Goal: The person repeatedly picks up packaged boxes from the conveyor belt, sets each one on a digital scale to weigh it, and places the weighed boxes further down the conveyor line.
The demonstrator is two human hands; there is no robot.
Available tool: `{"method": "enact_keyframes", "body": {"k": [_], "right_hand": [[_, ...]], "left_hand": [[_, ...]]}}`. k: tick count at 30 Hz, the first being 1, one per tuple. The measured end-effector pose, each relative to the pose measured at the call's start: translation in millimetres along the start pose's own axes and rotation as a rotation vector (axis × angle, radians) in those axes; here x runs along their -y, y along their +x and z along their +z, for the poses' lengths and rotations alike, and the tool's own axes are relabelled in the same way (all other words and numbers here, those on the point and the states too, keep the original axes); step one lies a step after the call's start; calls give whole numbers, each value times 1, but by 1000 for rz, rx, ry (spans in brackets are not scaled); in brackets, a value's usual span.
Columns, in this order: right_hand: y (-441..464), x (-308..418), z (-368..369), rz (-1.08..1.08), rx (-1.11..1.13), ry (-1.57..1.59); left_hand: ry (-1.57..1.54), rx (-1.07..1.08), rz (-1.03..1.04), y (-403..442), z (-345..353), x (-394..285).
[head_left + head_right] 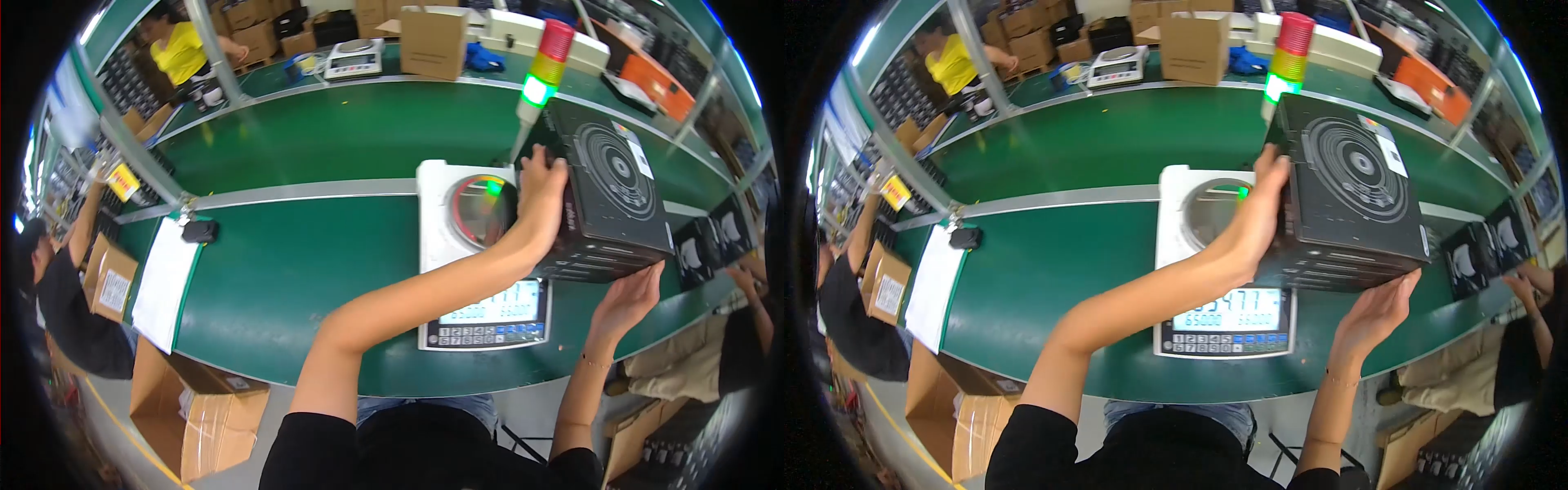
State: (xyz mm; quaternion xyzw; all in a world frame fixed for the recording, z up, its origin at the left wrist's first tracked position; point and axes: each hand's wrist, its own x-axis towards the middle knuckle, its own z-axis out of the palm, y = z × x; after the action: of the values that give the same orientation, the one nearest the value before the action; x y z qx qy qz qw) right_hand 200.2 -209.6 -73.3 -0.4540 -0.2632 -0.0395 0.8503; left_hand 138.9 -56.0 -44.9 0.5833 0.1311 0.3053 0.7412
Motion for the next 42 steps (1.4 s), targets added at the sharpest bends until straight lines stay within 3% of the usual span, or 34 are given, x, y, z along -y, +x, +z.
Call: {"method": "enact_keyframes", "body": {"k": [3,6,7,10,11,12,13,14,16,17,20,24,29,30,32,33,35,37,39,40,42], "right_hand": [[23,-4,-39,-148,-174,13],[35,-4,-70,-280,-309,-184],[36,-6,-92,-226,-248,-222],[29,-21,-126,-372,-223,-674],[25,-12,-119,-441,-114,-805],[22,-14,-114,-421,-65,-683],[17,-18,-123,-451,-16,-921],[12,-24,-132,-474,38,-1158],[2,-37,-114,-394,20,-1264],[4,-48,-113,-421,-51,-1369],[23,-53,-104,-392,-99,-1419],[74,-82,-126,-538,-351,-1570],[158,-116,-213,-648,-721,-1911],[171,-116,-229,-545,-729,-1948],[210,-127,-287,-743,-986,-2188],[202,-110,-276,-596,-1018,-2330],[238,-134,-375,-880,-1093,-2280],[238,-134,-379,2,-1071,-1593],[195,-122,-320,-10,-875,-1334],[177,-124,-302,-95,-746,-1579],[150,-142,-296,-139,-340,-1067]], "left_hand": [[80,201,-26,19,48,9],[140,268,-63,33,87,28],[131,283,-126,38,97,36],[136,312,-305,56,116,71],[141,317,-346,61,119,84],[148,320,-387,63,121,92],[198,315,-434,65,122,99],[158,312,-472,65,121,106],[83,295,-548,63,113,117],[-137,319,-588,59,105,112],[-104,298,-446,31,80,60],[-639,290,-415,13,39,9],[-902,2,-222,-13,-24,-35],[-915,-28,-195,-16,-37,-39],[-947,-89,-141,-24,-60,-43],[-982,-132,-134,-28,-70,-47],[-1051,-149,-81,-32,-91,-45],[-1125,-170,-51,-35,-108,-45],[-1170,-222,-41,-38,-121,-44],[-1193,-246,-38,-38,-127,-43],[-1268,-180,-14,-35,-138,-41]]}}
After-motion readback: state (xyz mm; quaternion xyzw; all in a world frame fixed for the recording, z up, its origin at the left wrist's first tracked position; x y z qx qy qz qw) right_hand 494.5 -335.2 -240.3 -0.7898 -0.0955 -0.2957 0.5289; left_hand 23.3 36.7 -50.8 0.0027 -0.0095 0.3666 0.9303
